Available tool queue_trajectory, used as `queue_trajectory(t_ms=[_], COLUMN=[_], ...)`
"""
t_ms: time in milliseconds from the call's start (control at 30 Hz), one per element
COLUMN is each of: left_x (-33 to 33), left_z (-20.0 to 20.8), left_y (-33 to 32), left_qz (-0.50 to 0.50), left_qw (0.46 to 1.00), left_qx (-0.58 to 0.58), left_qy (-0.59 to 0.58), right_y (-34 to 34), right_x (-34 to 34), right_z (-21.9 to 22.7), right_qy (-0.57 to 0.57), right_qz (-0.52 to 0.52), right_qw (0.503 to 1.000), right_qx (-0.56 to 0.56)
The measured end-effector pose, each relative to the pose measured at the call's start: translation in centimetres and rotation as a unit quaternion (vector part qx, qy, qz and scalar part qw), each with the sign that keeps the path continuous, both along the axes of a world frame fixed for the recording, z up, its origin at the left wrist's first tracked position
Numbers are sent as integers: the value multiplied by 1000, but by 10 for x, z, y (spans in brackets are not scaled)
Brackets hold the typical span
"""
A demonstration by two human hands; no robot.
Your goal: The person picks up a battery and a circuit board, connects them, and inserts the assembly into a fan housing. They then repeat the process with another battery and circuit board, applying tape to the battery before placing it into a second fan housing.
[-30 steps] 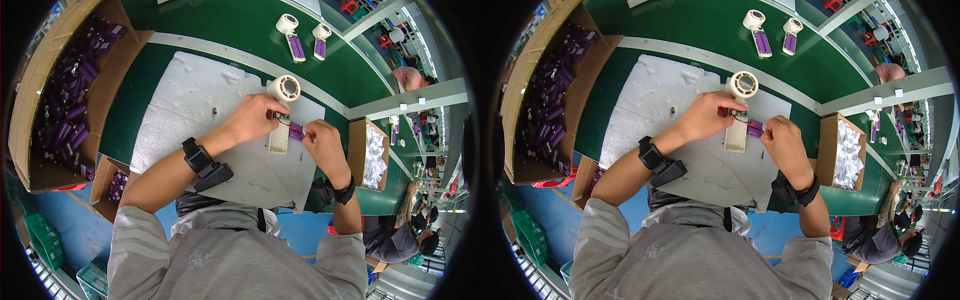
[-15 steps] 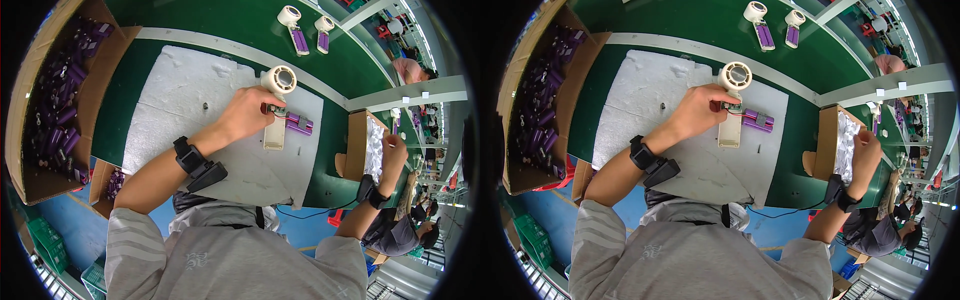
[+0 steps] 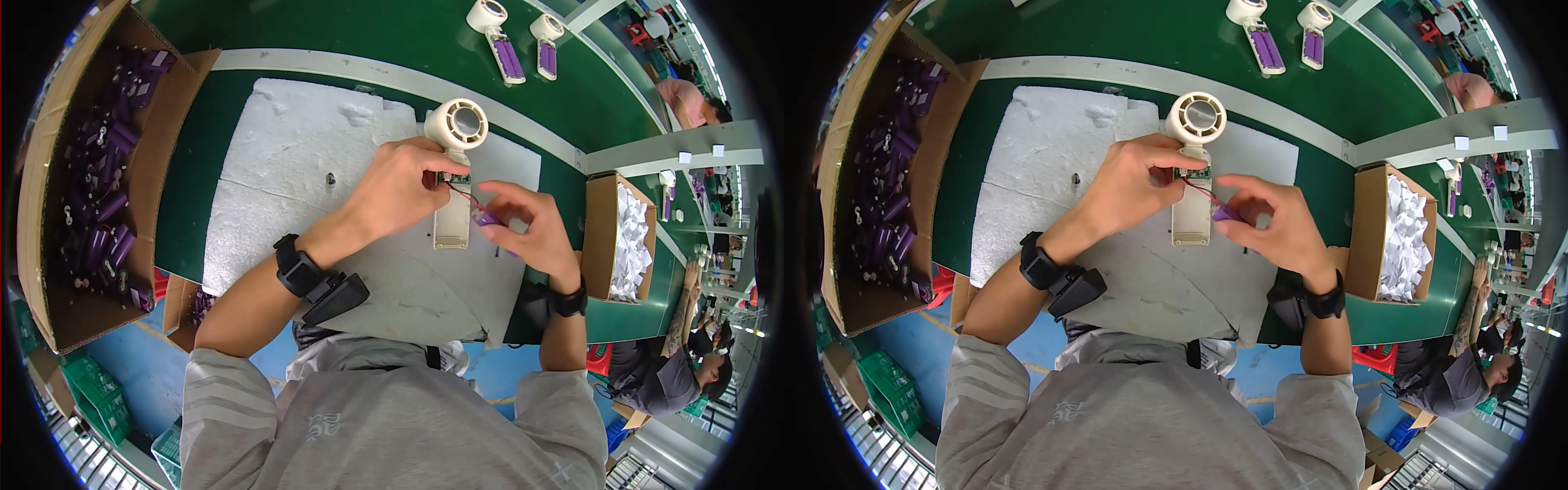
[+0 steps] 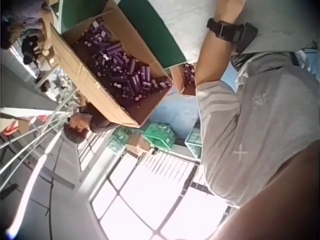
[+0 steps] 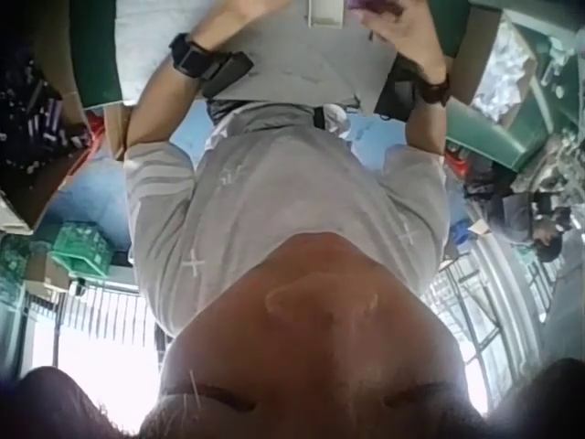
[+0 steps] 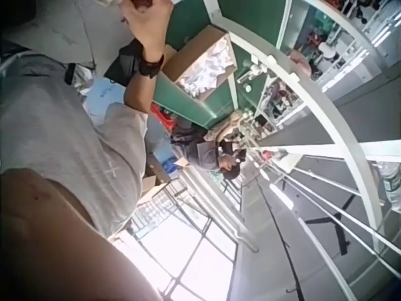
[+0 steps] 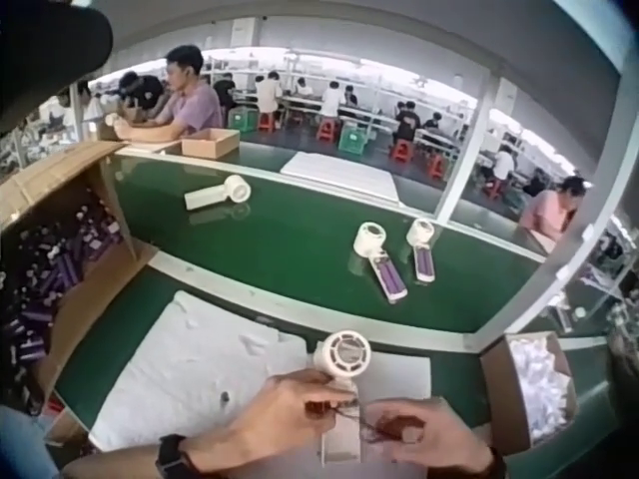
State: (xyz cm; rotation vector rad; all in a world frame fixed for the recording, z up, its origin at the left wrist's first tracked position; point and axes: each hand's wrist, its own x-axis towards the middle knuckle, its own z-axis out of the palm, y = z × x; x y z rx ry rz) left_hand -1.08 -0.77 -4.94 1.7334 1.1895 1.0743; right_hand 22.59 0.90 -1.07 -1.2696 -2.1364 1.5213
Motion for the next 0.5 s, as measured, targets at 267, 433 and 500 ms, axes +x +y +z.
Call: queue_trajectory(t_ms=[267, 433, 500], left_x=[-3, -6, -5], left_z=[1, 0, 3], left_y=[2, 4, 4], left_qz=[-12, -22, -27], left_qw=[999, 998, 998], left_qx=[15, 21, 16], left_qy=[37, 47, 49], right_y=[-9, -8, -12], right_x=[-8, -4, -4], right_z=[9, 1, -1], right_qy=[242, 294, 302], right_qz=[-12, 33, 64], right_qw=[911, 876, 878], right_qx=[-335, -381, -365])
